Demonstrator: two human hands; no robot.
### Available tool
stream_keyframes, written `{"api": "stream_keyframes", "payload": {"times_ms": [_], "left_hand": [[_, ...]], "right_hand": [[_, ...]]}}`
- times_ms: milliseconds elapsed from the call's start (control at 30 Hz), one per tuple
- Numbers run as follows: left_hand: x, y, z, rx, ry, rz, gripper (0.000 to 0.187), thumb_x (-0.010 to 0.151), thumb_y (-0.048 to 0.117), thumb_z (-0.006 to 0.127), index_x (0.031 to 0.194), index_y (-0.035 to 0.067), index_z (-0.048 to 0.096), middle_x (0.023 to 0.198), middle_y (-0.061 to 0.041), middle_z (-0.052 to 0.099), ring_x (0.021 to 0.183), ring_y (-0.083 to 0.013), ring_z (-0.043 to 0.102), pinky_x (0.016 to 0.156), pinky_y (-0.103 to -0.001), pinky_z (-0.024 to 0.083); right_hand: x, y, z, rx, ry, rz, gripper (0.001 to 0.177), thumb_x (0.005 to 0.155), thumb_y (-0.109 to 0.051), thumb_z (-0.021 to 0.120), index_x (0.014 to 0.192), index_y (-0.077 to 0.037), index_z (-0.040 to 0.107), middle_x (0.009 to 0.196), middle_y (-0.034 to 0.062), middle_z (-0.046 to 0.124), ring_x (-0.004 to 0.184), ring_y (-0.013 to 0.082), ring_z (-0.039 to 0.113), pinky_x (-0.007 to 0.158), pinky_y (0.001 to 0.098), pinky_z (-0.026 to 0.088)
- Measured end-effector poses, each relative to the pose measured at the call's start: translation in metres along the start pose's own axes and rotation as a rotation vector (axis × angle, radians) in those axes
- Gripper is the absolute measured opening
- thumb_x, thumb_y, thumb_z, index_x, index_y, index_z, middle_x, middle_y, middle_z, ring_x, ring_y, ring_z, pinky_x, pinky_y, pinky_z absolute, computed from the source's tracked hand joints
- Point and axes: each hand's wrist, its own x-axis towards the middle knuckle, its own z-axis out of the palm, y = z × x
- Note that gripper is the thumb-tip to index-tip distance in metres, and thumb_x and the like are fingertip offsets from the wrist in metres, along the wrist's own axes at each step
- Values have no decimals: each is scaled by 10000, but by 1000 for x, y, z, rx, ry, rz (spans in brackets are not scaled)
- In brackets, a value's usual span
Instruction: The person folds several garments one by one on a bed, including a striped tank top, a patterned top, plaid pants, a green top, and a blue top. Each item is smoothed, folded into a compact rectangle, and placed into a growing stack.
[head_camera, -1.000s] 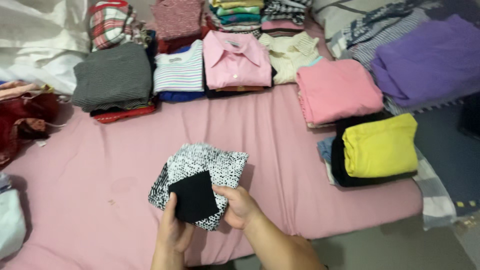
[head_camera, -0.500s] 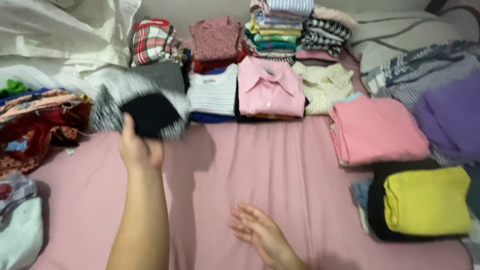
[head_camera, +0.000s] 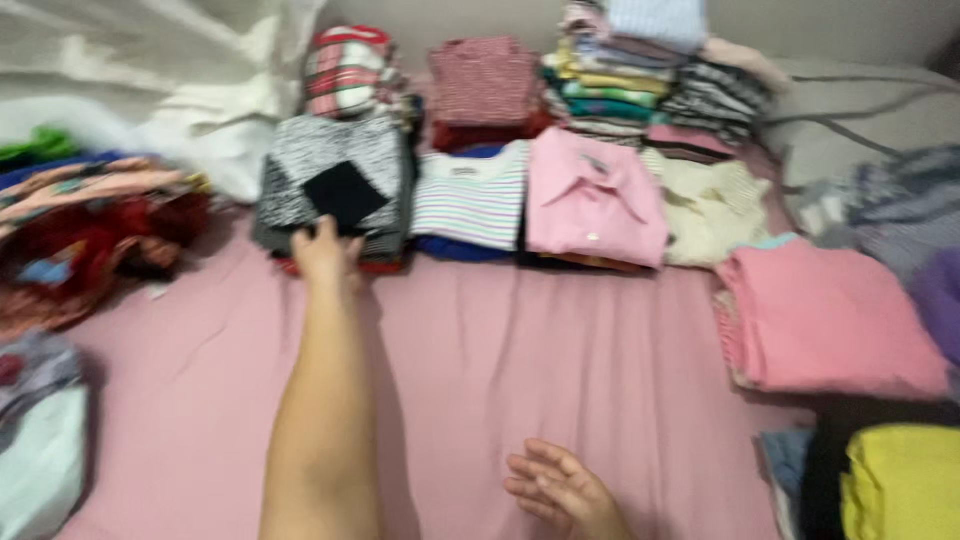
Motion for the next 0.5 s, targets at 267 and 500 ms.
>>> {"api": "stream_keyframes", "payload": {"times_ms": [267,500], "left_hand": [[-23,59,-42,2,-39,-47,491,995,165,593,1435,41,414,1186,-167,673,916,-264,744,715,-337,636],[-3,137,-94,820,182,523,417,943,156,686,1357,118,649,1432,-209,548,1266,-363,545,1070,-472,479]], "right_hand": [[-1,-7,9,-100,94,69,586,936,-142,561,1501,-110,407,1463,186,604,1242,305,669,1019,431,533],[18,25,-39,-193,118,127,583,959,-171,595,1508,-127,405,1448,173,631,1238,280,676,1023,432,550]]}}
